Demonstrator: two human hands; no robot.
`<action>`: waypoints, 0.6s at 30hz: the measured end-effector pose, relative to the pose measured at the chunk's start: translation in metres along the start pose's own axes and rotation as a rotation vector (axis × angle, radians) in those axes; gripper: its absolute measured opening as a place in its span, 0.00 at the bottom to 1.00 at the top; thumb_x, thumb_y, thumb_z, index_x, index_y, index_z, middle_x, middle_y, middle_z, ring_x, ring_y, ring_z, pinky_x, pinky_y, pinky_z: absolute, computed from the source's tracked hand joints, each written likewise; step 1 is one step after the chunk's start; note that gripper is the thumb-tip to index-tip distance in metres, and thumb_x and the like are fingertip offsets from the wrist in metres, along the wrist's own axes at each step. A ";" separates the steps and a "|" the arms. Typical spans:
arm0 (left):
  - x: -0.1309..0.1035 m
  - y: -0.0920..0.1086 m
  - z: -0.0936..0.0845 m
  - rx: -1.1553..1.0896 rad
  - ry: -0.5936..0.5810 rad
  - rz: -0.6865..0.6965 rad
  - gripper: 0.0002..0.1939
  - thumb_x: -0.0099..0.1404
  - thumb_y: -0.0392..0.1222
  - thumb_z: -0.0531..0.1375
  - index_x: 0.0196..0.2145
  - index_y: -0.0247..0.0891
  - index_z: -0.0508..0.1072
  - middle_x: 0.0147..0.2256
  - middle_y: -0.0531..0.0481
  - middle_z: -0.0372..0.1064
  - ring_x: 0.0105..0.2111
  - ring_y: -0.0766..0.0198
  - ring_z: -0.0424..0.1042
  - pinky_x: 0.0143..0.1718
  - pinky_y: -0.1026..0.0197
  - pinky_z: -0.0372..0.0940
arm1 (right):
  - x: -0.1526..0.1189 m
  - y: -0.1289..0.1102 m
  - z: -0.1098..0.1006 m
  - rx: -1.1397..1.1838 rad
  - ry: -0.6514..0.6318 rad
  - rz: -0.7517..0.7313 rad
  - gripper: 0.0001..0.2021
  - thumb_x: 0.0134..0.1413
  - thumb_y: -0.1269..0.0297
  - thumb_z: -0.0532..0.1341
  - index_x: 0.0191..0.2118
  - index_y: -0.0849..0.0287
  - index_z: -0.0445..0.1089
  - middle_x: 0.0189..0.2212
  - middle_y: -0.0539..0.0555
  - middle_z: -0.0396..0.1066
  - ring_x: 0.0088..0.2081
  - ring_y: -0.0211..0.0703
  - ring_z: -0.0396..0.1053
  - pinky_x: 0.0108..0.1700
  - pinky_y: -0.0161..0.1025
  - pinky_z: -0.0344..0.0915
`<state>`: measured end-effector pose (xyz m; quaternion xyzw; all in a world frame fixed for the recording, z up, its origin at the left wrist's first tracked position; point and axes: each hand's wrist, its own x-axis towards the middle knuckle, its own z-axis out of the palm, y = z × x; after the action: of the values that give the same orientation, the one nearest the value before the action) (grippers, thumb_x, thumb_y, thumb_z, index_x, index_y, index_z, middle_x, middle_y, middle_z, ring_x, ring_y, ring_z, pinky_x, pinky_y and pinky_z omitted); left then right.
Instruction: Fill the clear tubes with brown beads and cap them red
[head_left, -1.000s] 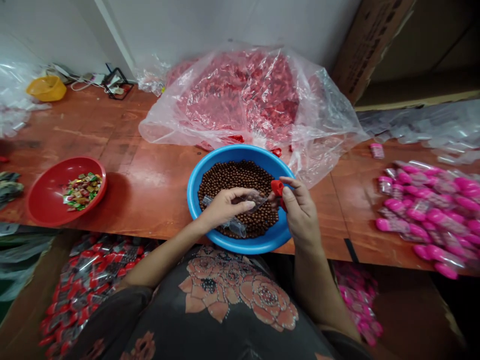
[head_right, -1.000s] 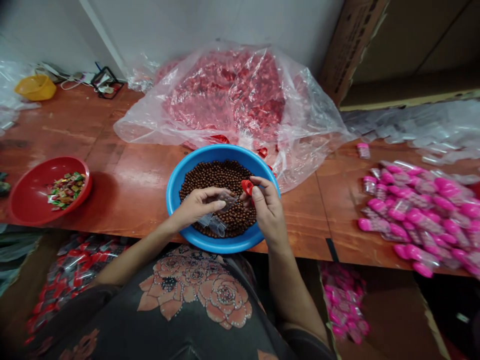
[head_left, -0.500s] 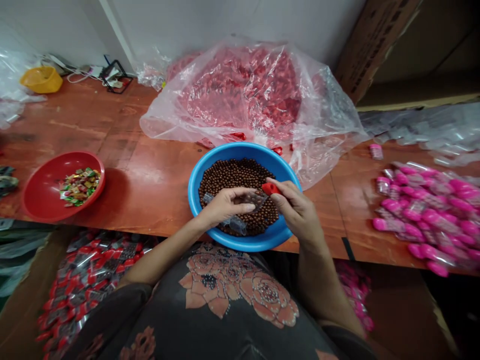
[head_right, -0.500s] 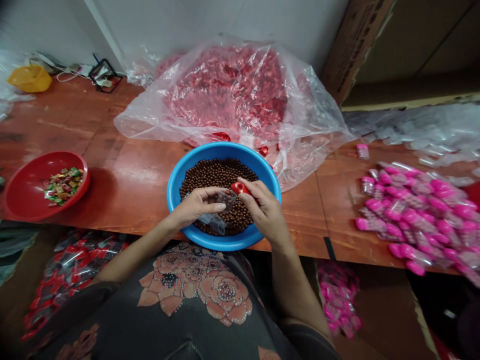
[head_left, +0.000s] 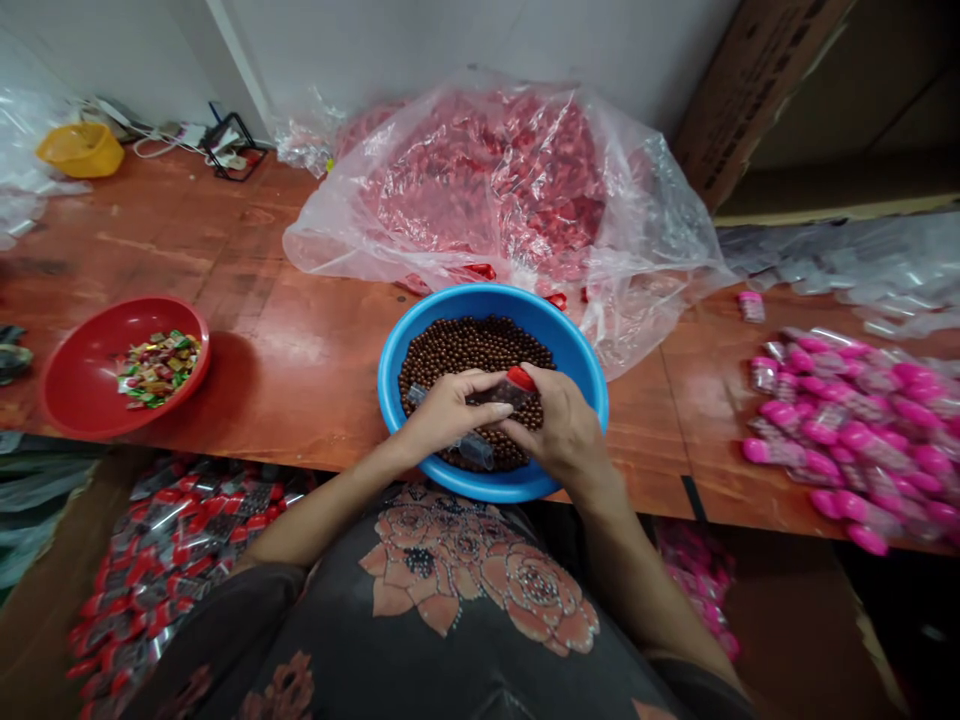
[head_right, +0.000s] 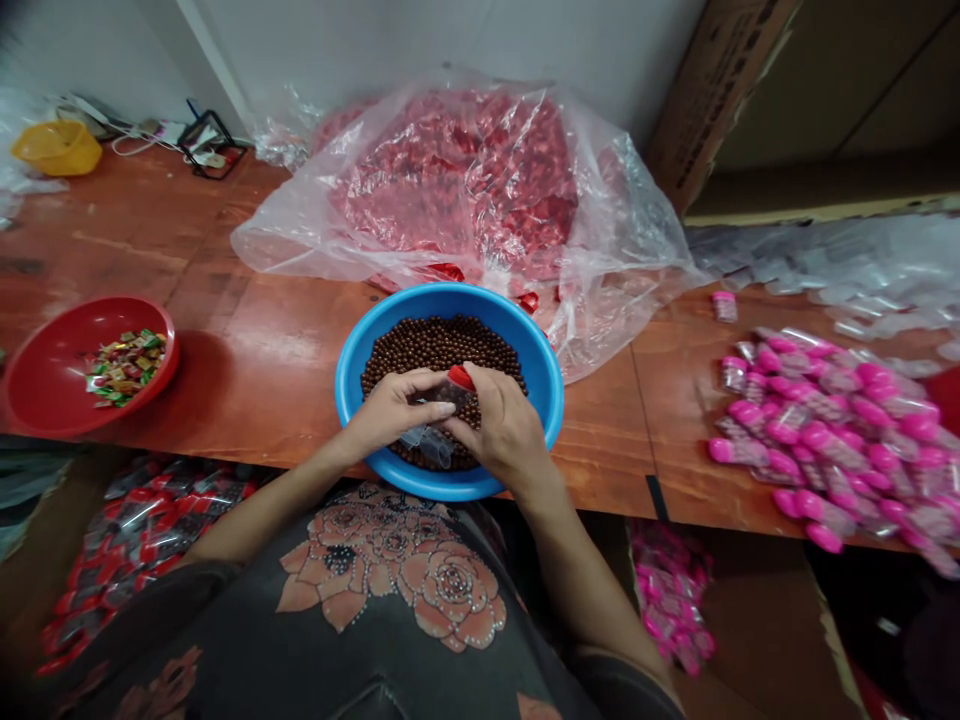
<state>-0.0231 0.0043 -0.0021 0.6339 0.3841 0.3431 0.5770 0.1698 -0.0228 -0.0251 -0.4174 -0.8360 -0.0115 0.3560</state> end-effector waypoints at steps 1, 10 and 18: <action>0.001 0.000 0.002 -0.057 0.013 -0.022 0.16 0.64 0.48 0.62 0.46 0.38 0.79 0.44 0.44 0.76 0.45 0.57 0.72 0.54 0.52 0.63 | -0.001 0.000 0.002 -0.014 0.008 0.000 0.39 0.55 0.56 0.67 0.67 0.61 0.50 0.50 0.66 0.70 0.51 0.56 0.70 0.51 0.54 0.72; 0.003 -0.011 0.038 -0.517 0.202 -0.331 0.23 0.70 0.52 0.49 0.55 0.36 0.68 0.20 0.55 0.62 0.17 0.68 0.61 0.18 0.67 0.56 | 0.003 -0.012 0.015 -0.043 0.046 -0.110 0.34 0.52 0.51 0.66 0.59 0.63 0.61 0.44 0.65 0.73 0.44 0.56 0.72 0.44 0.51 0.72; -0.003 0.000 0.028 -0.596 0.145 -0.273 0.31 0.71 0.57 0.43 0.62 0.33 0.59 0.17 0.57 0.62 0.15 0.68 0.57 0.19 0.66 0.59 | -0.010 -0.006 0.010 0.453 -0.097 0.563 0.29 0.43 0.46 0.70 0.49 0.58 0.69 0.39 0.57 0.76 0.36 0.48 0.74 0.37 0.45 0.72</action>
<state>0.0001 -0.0113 -0.0050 0.3538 0.3882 0.4043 0.7488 0.1638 -0.0304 -0.0373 -0.5419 -0.6856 0.2922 0.3885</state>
